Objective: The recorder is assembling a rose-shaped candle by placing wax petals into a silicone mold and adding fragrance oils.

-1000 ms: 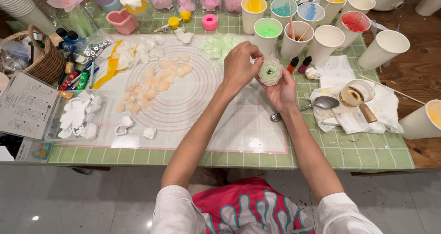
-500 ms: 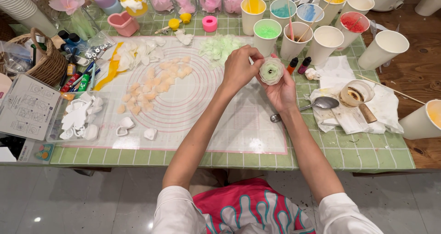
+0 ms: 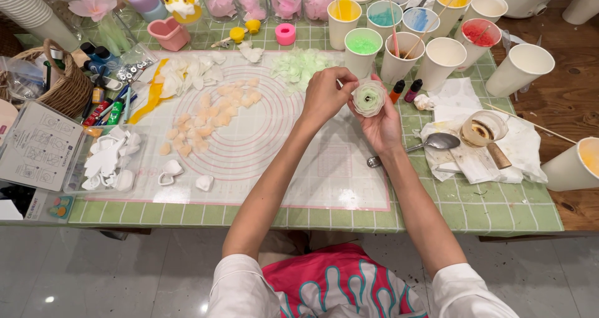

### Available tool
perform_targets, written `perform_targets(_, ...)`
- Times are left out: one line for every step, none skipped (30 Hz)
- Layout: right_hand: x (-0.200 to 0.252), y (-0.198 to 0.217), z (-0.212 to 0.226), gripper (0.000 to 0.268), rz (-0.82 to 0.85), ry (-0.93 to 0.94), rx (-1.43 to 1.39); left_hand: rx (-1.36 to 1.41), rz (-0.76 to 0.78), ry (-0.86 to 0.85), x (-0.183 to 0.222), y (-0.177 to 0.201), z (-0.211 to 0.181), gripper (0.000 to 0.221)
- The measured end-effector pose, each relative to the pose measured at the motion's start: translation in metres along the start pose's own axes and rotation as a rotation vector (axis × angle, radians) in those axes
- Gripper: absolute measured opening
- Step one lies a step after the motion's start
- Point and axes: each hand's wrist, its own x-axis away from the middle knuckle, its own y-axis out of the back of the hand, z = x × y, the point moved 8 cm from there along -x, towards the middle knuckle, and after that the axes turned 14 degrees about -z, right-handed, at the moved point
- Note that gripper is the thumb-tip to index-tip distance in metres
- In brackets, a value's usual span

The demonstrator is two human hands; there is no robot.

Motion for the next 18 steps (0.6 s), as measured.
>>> perform_targets(0.0, 0.0, 0.0, 0.047, -0.004, 0.003, 0.007, 0.011, 0.016, 0.028, 0.0, -0.002, 0.003, 0.014)
perform_targets(-0.001, 0.001, -0.001, 0.047, -0.003, 0.004, 0.007, 0.011, 0.015, 0.028, 0.001, -0.001, 0.002, 0.014)
perform_targets(-0.002, 0.003, -0.001, 0.048, -0.011, 0.003, 0.005, 0.019, 0.008, 0.017, 0.001, 0.0, 0.001, 0.015)
perform_targets(-0.002, 0.005, -0.002, 0.048, -0.019, 0.002, 0.003, 0.026, 0.001, 0.008, 0.001, 0.0, -0.001, 0.017)
perform_targets(-0.003, 0.007, -0.003, 0.048, -0.019, 0.002, 0.003, 0.026, 0.001, 0.007, 0.001, -0.001, -0.001, 0.017)
perform_targets(-0.003, 0.008, -0.003, 0.048, -0.018, 0.001, 0.0, 0.057, 0.01, 0.053, 0.001, -0.002, 0.002, 0.018)
perform_targets(-0.003, 0.009, -0.004, 0.048, -0.017, -0.001, -0.003, 0.088, 0.019, 0.098, 0.001, -0.004, 0.004, 0.02)
perform_targets(-0.004, 0.009, -0.004, 0.048, -0.017, -0.001, -0.002, 0.088, 0.018, 0.098, 0.0, -0.008, 0.008, 0.02)
perform_targets(-0.004, 0.01, -0.004, 0.048, -0.022, -0.007, -0.009, 0.121, 0.003, 0.043, -0.001, -0.01, 0.006, 0.019)
perform_targets(-0.004, 0.011, -0.005, 0.047, -0.027, -0.014, -0.016, 0.154, -0.011, -0.012, -0.002, -0.011, 0.005, 0.018)
perform_targets(-0.005, 0.011, -0.006, 0.047, -0.026, -0.014, -0.016, 0.153, -0.012, -0.012, -0.002, -0.011, 0.002, 0.018)
perform_targets(-0.005, 0.012, -0.006, 0.047, -0.034, -0.02, -0.02, 0.135, 0.001, -0.005, -0.001, -0.011, 0.0, 0.018)
perform_targets(-0.006, 0.013, -0.007, 0.047, -0.043, -0.026, -0.023, 0.116, 0.014, 0.003, -0.001, -0.012, -0.001, 0.017)
perform_targets(-0.007, 0.013, -0.007, 0.047, -0.043, -0.024, -0.024, 0.117, 0.014, 0.001, -0.002, -0.014, 0.001, 0.017)
perform_targets(-0.008, 0.014, -0.007, 0.047, -0.04, -0.024, -0.018, 0.11, 0.008, 0.001, -0.002, -0.015, 0.004, 0.016)
perform_targets(-0.008, 0.015, -0.008, 0.047, -0.038, -0.025, -0.012, 0.103, 0.0, 0.002, -0.002, -0.017, 0.007, 0.016)
perform_targets(-0.008, 0.015, -0.008, 0.047, -0.039, -0.025, -0.012, 0.103, 0.001, 0.003, -0.002, -0.018, 0.009, 0.016)
perform_targets(-0.008, 0.015, -0.008, 0.047, -0.042, -0.03, -0.01, 0.121, -0.007, -0.012, -0.002, -0.018, 0.01, 0.016)
